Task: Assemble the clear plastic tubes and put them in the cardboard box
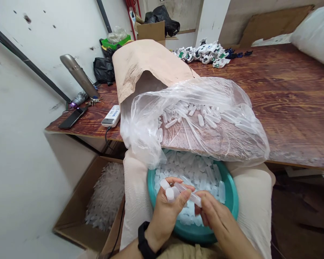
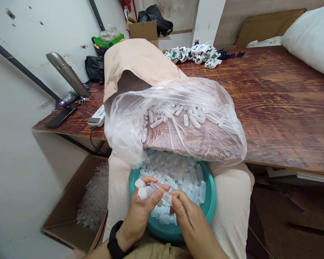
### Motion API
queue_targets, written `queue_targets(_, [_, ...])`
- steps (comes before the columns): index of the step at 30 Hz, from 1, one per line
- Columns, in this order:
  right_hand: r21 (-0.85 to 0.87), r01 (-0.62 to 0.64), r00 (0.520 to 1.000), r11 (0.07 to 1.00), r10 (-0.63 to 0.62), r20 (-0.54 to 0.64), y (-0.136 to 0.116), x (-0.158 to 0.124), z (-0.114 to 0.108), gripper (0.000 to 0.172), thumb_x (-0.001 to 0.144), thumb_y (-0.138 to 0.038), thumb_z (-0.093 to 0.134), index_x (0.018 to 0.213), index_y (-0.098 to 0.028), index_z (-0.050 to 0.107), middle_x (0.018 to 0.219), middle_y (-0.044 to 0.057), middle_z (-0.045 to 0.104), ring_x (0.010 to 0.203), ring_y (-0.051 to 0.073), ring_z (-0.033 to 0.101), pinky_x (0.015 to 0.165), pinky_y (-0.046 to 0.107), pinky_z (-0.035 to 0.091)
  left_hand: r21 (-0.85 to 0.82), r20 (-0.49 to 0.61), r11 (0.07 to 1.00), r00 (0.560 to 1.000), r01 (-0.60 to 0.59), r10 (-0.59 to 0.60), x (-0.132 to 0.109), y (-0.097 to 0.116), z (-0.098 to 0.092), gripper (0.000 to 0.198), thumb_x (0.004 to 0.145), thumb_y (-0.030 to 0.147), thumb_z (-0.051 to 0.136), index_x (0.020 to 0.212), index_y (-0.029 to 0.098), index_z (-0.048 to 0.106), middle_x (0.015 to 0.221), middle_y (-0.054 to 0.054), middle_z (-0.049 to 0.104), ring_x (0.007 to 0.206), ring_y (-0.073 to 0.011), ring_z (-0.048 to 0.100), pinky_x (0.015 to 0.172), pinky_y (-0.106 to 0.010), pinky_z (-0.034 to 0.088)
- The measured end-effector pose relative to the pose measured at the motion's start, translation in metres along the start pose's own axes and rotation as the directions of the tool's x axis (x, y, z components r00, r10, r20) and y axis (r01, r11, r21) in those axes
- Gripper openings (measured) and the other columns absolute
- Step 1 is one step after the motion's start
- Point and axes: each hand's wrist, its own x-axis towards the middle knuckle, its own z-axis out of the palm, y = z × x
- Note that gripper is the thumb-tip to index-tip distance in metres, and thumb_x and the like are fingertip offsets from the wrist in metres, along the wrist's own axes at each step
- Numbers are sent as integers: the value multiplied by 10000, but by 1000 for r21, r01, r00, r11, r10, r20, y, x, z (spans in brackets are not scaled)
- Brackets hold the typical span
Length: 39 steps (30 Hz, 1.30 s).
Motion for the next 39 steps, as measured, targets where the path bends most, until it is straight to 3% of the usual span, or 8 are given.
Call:
queue_targets(10, [-47,-26,998,999,23,-51,1,2,8,413,980,-614,384,1009,-243,564,859,36,640,782,216,613,721,317,465,21,-9,999,999,32,-32,5,-1,-2,316,823,335,773,1018,191,569,971,-64,770,909,-185,715,802,-291,532])
queue_targets(16, [364,-234,964,901,165,211,4,7,11,591,1020,-603,97,742,-240,472,560,-26,483,528,165,491,572,293,450,64,61,998,998,-24,20,8,0,-1,350,808,355,783,1035,183,579,990,-86,776,1022,-228,708,948,-359,514])
queue_targets(22, [-84,60,995,995,-67,-80,3,6,7,351,990,-553,419,1024,-239,571,969,68,647,903,239,623,823,370,475,50,61,999,998,20,-23,11,4,1,292,830,333,760,1020,186,594,1012,-82,775,982,-228,721,893,-358,540])
queue_targets(27, [134,-42,989,990,22,147,-2,11,2,481,1060,-493,183,820,-242,514,687,-12,547,658,173,568,685,287,497,70,136,993,985,94,-103,24,6,-2,366,817,370,758,1069,163,592,970,-120,777,956,-253,727,872,-371,538])
queue_targets(29, [37,-36,967,999,26,255,-1,16,-5,490,1064,-478,197,877,-230,575,740,4,602,716,180,601,713,293,501,231,205,970,971,75,-124,39,12,-5,374,877,400,661,1137,150,564,927,-124,765,889,-257,735,775,-350,549])
queue_targets(31, [-200,30,944,979,38,328,5,23,-11,390,1049,-444,321,978,-218,631,882,42,673,836,215,645,780,333,497,557,317,826,941,-85,-117,59,19,-8,349,948,384,519,1192,136,540,918,-117,740,837,-241,730,694,-318,541])
queue_targets(33, [-384,105,927,917,50,372,12,28,-14,221,971,-338,515,1073,-197,651,1054,94,688,964,274,661,838,380,487,764,439,577,888,-288,-139,77,22,-10,283,938,317,517,1161,154,580,980,-99,719,879,-229,709,728,-312,535])
queue_targets(39, [-448,189,891,874,39,452,25,34,3,305,799,-31,531,1021,-172,685,1063,116,706,908,256,711,771,317,514,830,556,226,789,-510,-259,101,4,-8,235,667,-9,640,852,132,669,964,-142,692,992,-357,652,920,-492,471])
